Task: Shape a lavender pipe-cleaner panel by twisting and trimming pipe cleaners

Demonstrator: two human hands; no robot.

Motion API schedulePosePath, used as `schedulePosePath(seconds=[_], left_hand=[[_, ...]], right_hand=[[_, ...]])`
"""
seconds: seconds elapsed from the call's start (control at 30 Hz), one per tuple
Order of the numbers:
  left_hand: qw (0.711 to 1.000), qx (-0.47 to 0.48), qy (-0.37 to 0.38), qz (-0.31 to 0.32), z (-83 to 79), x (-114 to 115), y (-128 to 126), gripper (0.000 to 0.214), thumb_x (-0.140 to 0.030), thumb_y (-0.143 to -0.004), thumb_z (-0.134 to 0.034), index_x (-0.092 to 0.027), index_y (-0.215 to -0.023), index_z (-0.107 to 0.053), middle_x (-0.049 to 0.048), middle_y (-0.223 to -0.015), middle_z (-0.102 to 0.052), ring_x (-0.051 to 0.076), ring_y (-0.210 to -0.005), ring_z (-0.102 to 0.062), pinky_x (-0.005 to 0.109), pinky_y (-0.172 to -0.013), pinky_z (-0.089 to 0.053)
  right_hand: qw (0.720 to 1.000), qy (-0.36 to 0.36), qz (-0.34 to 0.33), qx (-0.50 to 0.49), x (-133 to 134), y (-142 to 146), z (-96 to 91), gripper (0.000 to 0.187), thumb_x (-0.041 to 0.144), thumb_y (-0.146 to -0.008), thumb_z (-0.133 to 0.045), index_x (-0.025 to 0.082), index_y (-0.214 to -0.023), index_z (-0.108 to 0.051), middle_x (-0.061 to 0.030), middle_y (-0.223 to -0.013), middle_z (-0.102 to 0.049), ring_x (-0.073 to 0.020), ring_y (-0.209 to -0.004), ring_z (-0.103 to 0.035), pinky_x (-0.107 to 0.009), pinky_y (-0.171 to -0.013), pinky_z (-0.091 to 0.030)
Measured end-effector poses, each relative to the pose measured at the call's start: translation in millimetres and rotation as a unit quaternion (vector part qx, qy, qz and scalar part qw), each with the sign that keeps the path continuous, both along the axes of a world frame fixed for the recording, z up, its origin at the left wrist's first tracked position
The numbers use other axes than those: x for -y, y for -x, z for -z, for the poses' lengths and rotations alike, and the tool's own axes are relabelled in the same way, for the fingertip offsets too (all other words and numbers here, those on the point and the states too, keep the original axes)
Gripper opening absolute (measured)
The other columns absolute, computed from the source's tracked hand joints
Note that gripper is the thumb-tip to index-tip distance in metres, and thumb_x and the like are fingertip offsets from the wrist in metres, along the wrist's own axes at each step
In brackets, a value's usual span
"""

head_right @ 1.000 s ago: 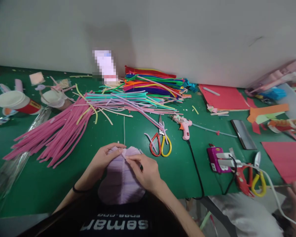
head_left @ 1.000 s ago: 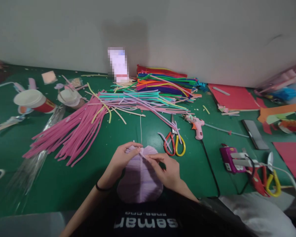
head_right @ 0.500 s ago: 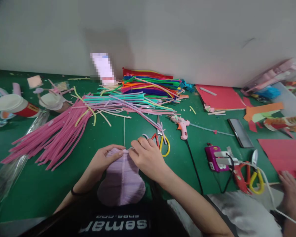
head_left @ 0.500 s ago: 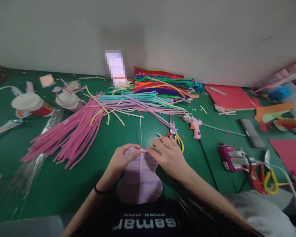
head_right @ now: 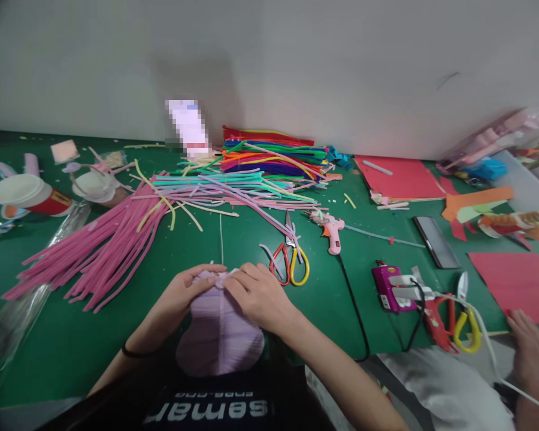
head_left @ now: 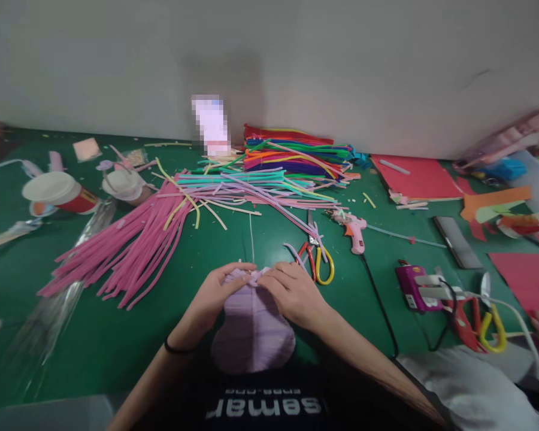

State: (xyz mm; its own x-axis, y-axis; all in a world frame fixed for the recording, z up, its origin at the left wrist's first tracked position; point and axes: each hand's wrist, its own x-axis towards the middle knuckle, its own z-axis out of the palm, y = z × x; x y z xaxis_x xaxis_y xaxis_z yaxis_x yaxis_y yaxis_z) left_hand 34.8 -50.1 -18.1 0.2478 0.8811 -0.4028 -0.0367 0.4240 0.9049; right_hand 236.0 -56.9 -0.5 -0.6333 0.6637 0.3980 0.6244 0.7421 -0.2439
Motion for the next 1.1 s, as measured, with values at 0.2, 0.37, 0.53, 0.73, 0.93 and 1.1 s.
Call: schedulePosePath(seconds=[0.2, 0.37, 0.53, 0.73, 0.93, 1.1], left_hand=[[0.999, -0.023, -0.031, 0.018, -1.7, 0.8, 1.7, 0.031, -0.037, -0.079, -0.068, -0.021, -0.105, -0.070, 0.0062, -0.107, -0.072, 0.020, -0.094, -0.064, 0.028, -0.086, -0.045], [0.998, -0.053, -0.038, 0.010, -7.3, 0.7, -0.9, 0.029, -0.038, -0.075, -0.071, -0.020, -0.099, -0.073, 0.0048, -0.098, -0.073, 0.019, -0.086, -0.064, 0.026, -0.078, -0.046], [0.997, -0.064, -0.035, -0.022, -10.4, 1.1, -5.8, 0.028, -0.037, -0.073, -0.073, -0.019, -0.093, -0.074, 0.0045, -0.092, -0.073, 0.018, -0.082, -0.062, 0.026, -0.074, -0.045], [0.997, -0.064, -0.026, -0.045, -14.3, 1.6, -9.5, 0.023, -0.038, -0.072, -0.072, -0.019, -0.084, -0.074, 0.0035, -0.083, -0.071, 0.017, -0.075, -0.060, 0.025, -0.069, -0.042], [0.996, -0.065, -0.021, -0.049, -15.9, 0.8, -12.0, 0.022, -0.038, -0.069, -0.074, -0.018, -0.078, -0.073, 0.0032, -0.079, -0.070, 0.017, -0.074, -0.059, 0.026, -0.070, -0.042], [0.998, -0.052, -0.016, -0.041, -18.6, 0.5, -11.3, 0.023, -0.038, -0.065, -0.076, -0.017, -0.074, -0.072, 0.0035, -0.078, -0.070, 0.018, -0.074, -0.060, 0.027, -0.071, -0.043]], right_hand=[[0.999, 0.014, -0.032, -0.007, -4.6, -0.4, -2.5, 0.018, 0.012, -0.094, -0.046, 0.014, -0.101, -0.063, -0.0077, -0.095, -0.069, -0.0203, -0.090, -0.051, -0.033, -0.075, -0.040], [0.993, 0.088, -0.003, -0.073, -11.0, -2.9, -7.2, 0.018, 0.013, -0.089, -0.053, 0.019, -0.097, -0.068, -0.0068, -0.093, -0.065, -0.0201, -0.089, -0.050, -0.034, -0.079, -0.043], [0.959, 0.216, 0.077, -0.164, -16.1, -5.1, -15.5, 0.016, 0.022, -0.086, -0.062, 0.025, -0.099, -0.070, -0.0052, -0.098, -0.063, -0.0194, -0.095, -0.055, -0.037, -0.088, -0.043], [0.830, 0.429, 0.176, -0.310, -21.1, -4.7, -10.9, 0.026, 0.042, -0.087, -0.058, 0.020, -0.097, -0.067, -0.0034, -0.087, -0.068, -0.0155, -0.076, -0.059, -0.027, -0.064, -0.042], [0.609, 0.678, 0.137, -0.387, -27.0, -7.1, 4.2, 0.037, 0.052, -0.076, -0.068, 0.016, -0.068, -0.062, 0.0052, -0.057, -0.053, -0.0075, -0.051, -0.043, -0.023, -0.051, -0.028], [0.515, 0.717, 0.141, -0.449, -28.4, 0.5, 12.3, 0.028, 0.039, -0.065, -0.079, 0.016, -0.072, -0.065, 0.0052, -0.057, -0.056, -0.0073, -0.051, -0.046, -0.022, -0.051, -0.030]])
